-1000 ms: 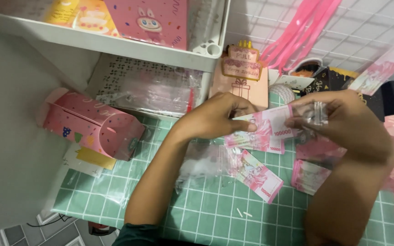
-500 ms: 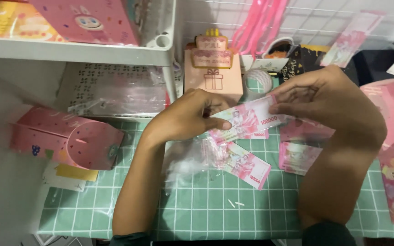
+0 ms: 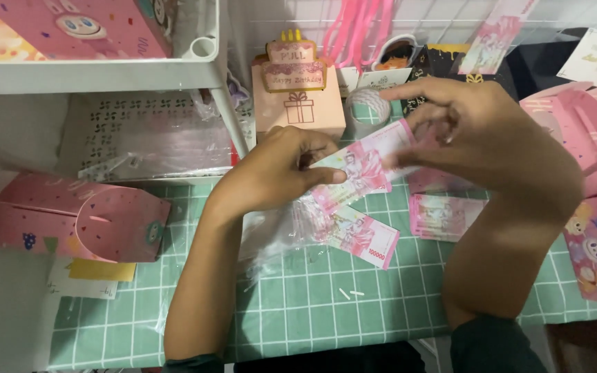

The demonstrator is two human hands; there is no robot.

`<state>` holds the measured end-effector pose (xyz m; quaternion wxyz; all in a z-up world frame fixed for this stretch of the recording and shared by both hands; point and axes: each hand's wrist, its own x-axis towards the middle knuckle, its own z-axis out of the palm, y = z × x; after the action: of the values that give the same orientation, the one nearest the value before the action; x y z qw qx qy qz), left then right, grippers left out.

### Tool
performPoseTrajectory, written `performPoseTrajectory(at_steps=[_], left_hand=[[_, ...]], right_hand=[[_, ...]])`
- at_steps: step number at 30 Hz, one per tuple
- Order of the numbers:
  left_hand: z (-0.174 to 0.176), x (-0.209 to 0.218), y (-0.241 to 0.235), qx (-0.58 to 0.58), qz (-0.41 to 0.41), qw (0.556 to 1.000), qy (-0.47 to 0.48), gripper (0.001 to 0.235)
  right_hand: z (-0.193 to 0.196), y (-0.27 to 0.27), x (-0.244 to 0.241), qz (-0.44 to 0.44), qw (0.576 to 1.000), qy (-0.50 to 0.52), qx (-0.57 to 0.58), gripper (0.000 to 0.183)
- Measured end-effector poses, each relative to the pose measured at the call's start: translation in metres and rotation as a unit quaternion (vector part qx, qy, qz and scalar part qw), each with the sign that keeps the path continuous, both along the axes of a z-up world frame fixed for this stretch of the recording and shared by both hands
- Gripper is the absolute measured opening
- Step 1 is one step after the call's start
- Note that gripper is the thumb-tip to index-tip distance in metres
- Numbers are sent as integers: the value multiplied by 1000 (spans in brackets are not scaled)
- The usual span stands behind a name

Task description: The person places stacks of pink paper money into small clear plastic bags on a green cutting mat. They seal the bags and arrange them on the table among various pink gift boxes and party supplies.

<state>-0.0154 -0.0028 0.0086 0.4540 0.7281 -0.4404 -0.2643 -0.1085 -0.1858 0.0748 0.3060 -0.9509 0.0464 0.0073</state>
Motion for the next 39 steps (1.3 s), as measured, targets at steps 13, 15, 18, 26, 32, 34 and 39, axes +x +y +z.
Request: performPoseTrajectory(at_steps=[13,15,18,26,32,34,39], left_hand=[[-27,-16,-35,33,-69,996,-49,18],[-41,-18,-43,92,-79,991,-57,16],[-53,-20,-48,225,-77,961,-142,7],[-73,-8,-43,309,6,909,-278,7],[-118,14,-46,315,88,881,-341,9],[-126,18,-48,322,101,876,-345,9],[-114,15,-49,308,100,890,-321,16]], right_hand=[[-22,-40,-63,19,979,-116,-166,17],[-39,-44,-79,-181,978,32,-97,26],[-81,-60,-96,-252,960,78,-90,30],[-183,-92,-124,-263,895,-91,-349,46],[-160,-54,-120,-210,784,-259,-523,57],[-159,-41,-116,-211,758,-279,-551,46],[-168,-6,-91,-73,976,-126,-164,43]])
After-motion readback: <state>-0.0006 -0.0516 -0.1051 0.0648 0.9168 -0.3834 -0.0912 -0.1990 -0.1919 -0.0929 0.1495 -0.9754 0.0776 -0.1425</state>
